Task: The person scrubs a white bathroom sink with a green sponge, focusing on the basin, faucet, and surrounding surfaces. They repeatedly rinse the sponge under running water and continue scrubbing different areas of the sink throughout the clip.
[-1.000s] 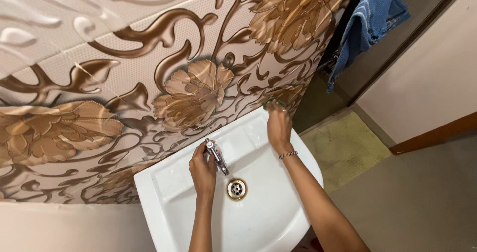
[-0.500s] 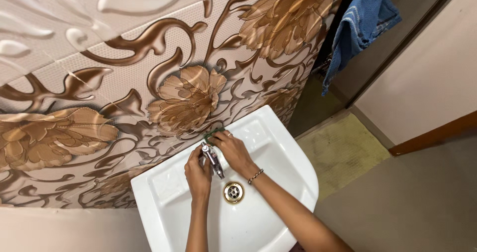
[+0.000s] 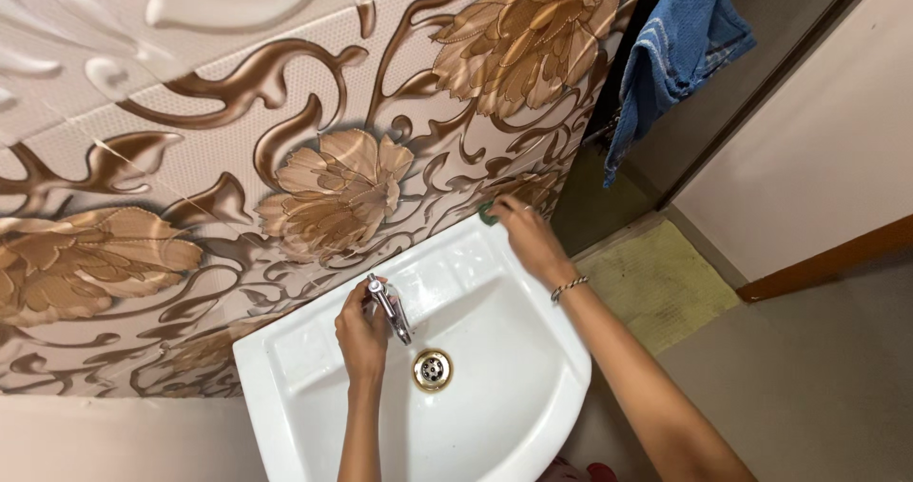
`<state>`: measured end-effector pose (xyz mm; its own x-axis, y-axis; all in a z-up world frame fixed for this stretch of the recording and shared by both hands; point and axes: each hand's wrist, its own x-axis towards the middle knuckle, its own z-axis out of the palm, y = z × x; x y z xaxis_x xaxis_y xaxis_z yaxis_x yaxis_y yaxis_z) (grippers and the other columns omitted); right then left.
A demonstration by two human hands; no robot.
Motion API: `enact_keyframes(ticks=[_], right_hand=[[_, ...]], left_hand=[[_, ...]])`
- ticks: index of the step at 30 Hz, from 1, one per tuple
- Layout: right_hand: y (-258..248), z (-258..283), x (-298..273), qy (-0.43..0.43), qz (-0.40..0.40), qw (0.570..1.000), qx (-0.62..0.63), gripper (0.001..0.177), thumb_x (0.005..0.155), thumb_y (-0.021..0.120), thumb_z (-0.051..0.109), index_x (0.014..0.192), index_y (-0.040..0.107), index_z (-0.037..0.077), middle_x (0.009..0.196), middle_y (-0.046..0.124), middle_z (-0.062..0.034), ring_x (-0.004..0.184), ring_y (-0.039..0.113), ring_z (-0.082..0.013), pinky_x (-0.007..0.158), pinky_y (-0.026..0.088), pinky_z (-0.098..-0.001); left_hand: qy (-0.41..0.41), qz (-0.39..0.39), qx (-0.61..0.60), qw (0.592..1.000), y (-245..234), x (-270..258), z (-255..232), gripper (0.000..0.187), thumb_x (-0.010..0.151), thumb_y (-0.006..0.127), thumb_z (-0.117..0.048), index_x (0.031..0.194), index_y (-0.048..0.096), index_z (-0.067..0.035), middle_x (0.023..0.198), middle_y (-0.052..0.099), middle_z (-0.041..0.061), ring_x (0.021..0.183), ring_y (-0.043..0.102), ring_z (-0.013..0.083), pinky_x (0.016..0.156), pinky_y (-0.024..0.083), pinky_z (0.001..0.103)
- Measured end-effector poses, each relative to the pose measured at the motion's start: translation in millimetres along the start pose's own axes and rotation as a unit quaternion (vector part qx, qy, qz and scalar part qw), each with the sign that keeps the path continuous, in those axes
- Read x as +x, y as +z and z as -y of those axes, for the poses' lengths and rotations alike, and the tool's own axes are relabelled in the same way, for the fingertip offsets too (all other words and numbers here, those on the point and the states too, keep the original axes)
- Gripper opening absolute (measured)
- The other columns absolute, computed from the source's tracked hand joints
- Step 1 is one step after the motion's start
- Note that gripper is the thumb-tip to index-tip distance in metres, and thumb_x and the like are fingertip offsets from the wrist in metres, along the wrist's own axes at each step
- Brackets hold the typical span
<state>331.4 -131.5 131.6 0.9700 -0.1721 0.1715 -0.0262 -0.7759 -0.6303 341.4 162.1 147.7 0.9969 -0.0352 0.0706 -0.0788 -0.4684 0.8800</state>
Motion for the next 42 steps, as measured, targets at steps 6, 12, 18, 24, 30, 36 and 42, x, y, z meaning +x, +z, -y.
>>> enact_keyframes(ticks=[6, 12, 18, 24, 30, 36, 42], right_hand=[[-26, -19, -6, -0.012, 0.032, 0.995, 0.094, 0.025, 0.099, 0.056, 0.008, 0.120, 0.066, -0.001, 0.120, 0.065, -0.0119, 0.109, 0.066, -0.0279, 0.096, 0.053, -0.0394], [-49, -19, -84, -0.023, 0.053, 0.995, 0.087, 0.025, 0.099, 0.056, 0.011, 0.119, 0.067, -0.001, 0.114, 0.064, -0.0129, 0.102, 0.068, -0.0277, 0.092, 0.056, -0.0397], [-54, -2, -193, 0.172, 0.082, 0.976, 0.106, 0.032, 0.100, 0.049, 0.009, 0.126, 0.069, 0.009, 0.133, 0.063, -0.0067, 0.116, 0.069, -0.0240, 0.100, 0.055, -0.0360], [-32, 13, -219, 0.148, 0.054, 0.983, -0.093, 0.054, 0.088, 0.056, 0.001, 0.138, 0.065, 0.021, 0.143, 0.058, -0.0034, 0.126, 0.057, -0.0292, 0.103, 0.052, -0.0411], [-26, 16, -129, 0.005, -0.022, 0.996, -0.089, 0.060, 0.084, 0.046, -0.015, 0.135, 0.064, 0.009, 0.143, 0.059, -0.0132, 0.128, 0.055, -0.0348, 0.107, 0.050, -0.0446], [4, 26, -27, -0.070, 0.000, 0.985, -0.158, 0.053, 0.084, 0.052, -0.014, 0.132, 0.065, 0.006, 0.137, 0.061, -0.0135, 0.123, 0.057, -0.0351, 0.094, 0.055, -0.0454], [44, 69, -6, -0.077, 0.006, 0.996, -0.049, 0.031, 0.096, 0.064, 0.009, 0.127, 0.068, 0.004, 0.121, 0.064, -0.0130, 0.109, 0.063, -0.0358, 0.093, 0.054, -0.0459]], left_hand=[[0.040, -0.013, 0.004, 0.999, 4, 1, 8, 0.037, 0.086, 0.063, 0.009, 0.118, 0.071, -0.007, 0.105, 0.075, 0.015, 0.100, 0.074, 0.0262, 0.089, 0.054, 0.038], [0.023, -0.017, 0.003, 1.000, 5, -1, 5, 0.036, 0.086, 0.063, 0.011, 0.117, 0.070, -0.007, 0.104, 0.075, 0.014, 0.099, 0.074, 0.0247, 0.087, 0.055, 0.039], [0.013, -0.030, 0.010, 0.999, 9, -3, 3, 0.042, 0.084, 0.060, 0.015, 0.117, 0.071, -0.008, 0.103, 0.075, 0.013, 0.097, 0.074, 0.0235, 0.085, 0.055, 0.039], [0.025, -0.041, 0.011, 0.999, 11, -1, 8, 0.041, 0.083, 0.063, 0.014, 0.117, 0.071, -0.008, 0.104, 0.074, 0.013, 0.096, 0.074, 0.0247, 0.087, 0.055, 0.039], [0.014, -0.041, 0.020, 0.999, 10, -4, 5, 0.045, 0.083, 0.061, 0.016, 0.119, 0.070, -0.009, 0.110, 0.073, 0.012, 0.104, 0.072, 0.0259, 0.088, 0.054, 0.041], [-0.005, -0.040, 0.042, 0.998, 10, -6, 6, 0.047, 0.084, 0.061, 0.011, 0.126, 0.067, -0.009, 0.116, 0.073, 0.015, 0.110, 0.071, 0.0297, 0.092, 0.053, 0.044], [-0.014, -0.022, 0.037, 0.999, 3, -15, 12, 0.051, 0.088, 0.065, -0.001, 0.138, 0.060, -0.010, 0.123, 0.070, 0.017, 0.117, 0.066, 0.0348, 0.097, 0.051, 0.046]])
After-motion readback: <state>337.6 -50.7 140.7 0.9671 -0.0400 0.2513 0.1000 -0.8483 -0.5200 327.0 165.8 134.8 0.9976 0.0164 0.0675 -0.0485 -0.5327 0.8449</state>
